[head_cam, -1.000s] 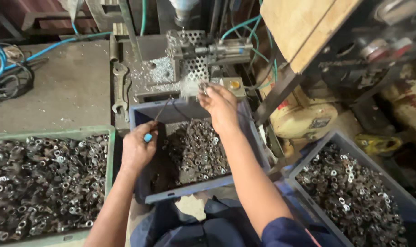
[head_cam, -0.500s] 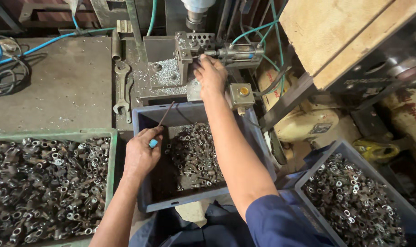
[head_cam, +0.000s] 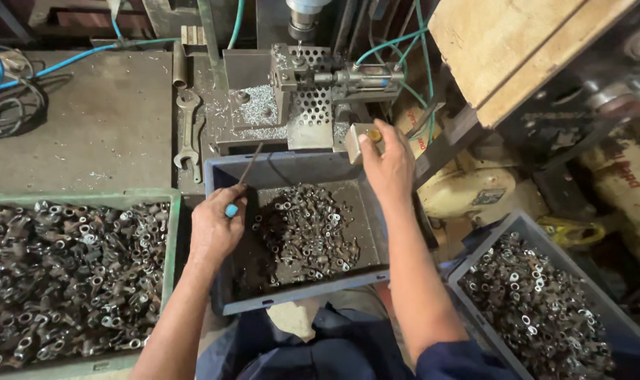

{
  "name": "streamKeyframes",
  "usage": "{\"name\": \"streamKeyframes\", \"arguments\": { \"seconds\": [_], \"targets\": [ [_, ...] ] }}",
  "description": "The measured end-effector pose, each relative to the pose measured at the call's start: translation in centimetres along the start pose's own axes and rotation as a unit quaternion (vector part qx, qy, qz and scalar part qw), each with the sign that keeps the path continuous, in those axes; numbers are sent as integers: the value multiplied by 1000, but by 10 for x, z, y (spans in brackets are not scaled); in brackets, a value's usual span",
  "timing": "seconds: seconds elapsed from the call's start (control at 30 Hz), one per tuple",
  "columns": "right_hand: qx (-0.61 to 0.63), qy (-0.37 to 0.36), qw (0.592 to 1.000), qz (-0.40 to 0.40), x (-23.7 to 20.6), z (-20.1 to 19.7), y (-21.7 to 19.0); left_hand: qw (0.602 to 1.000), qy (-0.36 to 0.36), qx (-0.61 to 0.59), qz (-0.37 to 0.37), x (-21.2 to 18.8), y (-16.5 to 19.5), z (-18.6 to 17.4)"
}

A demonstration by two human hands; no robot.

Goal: The person picks small metal fittings from a bin and loads one into the fixture of a benchtop drilling/tapping machine, then operates the machine lever to machine the part. The finished part drops into a collection bin, and the person uses a small hand tool to rearrange parts in the bins between cycles.

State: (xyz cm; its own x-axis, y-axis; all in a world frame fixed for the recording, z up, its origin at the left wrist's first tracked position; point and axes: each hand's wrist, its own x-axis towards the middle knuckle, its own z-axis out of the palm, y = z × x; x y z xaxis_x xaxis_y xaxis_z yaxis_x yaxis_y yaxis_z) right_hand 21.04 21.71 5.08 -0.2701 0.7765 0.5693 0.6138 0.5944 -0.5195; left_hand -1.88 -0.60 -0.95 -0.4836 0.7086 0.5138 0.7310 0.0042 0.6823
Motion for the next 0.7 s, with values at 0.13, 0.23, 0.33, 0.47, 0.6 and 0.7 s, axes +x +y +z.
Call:
{"name": "streamKeyframes", "arguments": {
  "seconds": [0.13,0.23,0.33,0.47,0.6,0.7],
  "targets": [
    [-27,-36,997,-55,-4,-2,15,997,67,-39,-29,-13,-15,3],
    [-33,-38,993,-104,0,-2,20,986,128,-69,-88,-21,-40,-7],
    [-82,-13,978,-191,-4,-10,18,984,139,47,-100,-32,-74,-37],
    [8,-97,977,-190,-49,3,7,959,87,241,-118,-51,-119,-88],
    [0,-307,939,-155,-66,61,1,913,-24,393,-111,-73,-144,-104],
    [-39,-353,924,-139,-65,93,6,901,-79,399,-152,-78,-153,-98]
  ]
}}
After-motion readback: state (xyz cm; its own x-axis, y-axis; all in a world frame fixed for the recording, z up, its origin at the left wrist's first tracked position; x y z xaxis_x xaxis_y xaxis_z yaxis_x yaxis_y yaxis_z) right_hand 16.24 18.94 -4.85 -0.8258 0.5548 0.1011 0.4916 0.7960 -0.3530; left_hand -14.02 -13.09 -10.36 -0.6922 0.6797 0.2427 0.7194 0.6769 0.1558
